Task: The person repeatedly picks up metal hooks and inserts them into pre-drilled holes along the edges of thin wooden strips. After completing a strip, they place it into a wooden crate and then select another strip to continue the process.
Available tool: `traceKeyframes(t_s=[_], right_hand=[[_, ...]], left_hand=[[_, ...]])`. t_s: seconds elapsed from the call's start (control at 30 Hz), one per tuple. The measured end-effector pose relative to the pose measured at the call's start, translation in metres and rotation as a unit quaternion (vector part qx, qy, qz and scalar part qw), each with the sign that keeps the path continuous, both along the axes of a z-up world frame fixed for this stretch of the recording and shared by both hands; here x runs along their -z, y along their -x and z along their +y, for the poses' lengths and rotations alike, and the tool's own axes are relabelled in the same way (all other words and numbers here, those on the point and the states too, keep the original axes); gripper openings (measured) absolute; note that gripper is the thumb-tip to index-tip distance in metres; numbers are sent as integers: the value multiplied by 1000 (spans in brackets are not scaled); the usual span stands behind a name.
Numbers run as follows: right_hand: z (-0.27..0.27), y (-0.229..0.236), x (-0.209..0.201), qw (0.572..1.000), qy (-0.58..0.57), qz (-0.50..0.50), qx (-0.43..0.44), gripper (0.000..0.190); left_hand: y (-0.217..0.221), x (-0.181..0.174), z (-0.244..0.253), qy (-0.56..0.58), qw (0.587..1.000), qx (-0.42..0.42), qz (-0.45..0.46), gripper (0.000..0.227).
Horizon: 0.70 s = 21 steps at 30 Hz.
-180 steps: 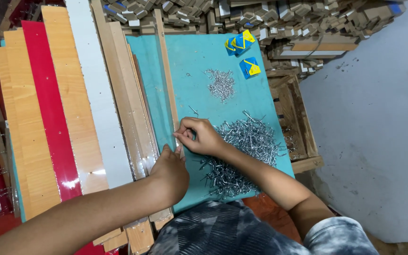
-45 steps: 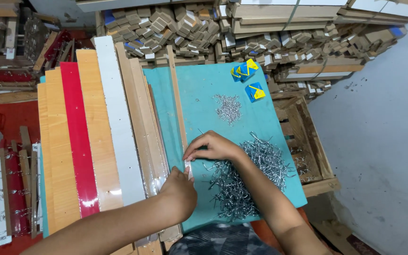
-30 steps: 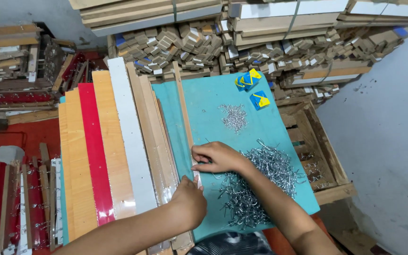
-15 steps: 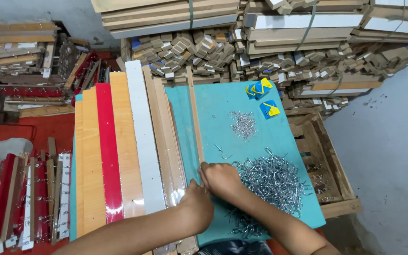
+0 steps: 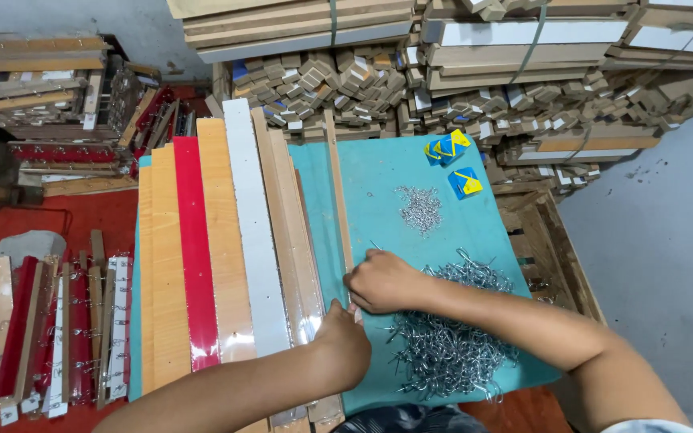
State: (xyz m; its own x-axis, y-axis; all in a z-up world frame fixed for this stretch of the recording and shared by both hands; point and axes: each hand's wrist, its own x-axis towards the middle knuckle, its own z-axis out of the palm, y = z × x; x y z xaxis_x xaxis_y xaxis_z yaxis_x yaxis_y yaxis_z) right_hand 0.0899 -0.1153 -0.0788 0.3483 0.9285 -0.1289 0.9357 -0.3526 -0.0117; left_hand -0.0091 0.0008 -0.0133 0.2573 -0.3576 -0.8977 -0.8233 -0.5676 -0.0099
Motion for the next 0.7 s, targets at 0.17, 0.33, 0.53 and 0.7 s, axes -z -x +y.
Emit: traceKeyframes(t_s=[0.17,0.33,0.53,0.7], right_hand=[[24,25,-24,923,80,227,301,41],[6,35,41,967,32,-6,252,21],[0,19,14,989,12,-137,59,22],[4,12,9,979,-17,-198,-51,4]], left_hand=[[4,16,0,5,1000,-11,-25,56],[6,-6,1,-3,999,39,-7,51],[6,20,1,7,999,-32,-37,69],[6,7,4,6,999,-47,-27,60]])
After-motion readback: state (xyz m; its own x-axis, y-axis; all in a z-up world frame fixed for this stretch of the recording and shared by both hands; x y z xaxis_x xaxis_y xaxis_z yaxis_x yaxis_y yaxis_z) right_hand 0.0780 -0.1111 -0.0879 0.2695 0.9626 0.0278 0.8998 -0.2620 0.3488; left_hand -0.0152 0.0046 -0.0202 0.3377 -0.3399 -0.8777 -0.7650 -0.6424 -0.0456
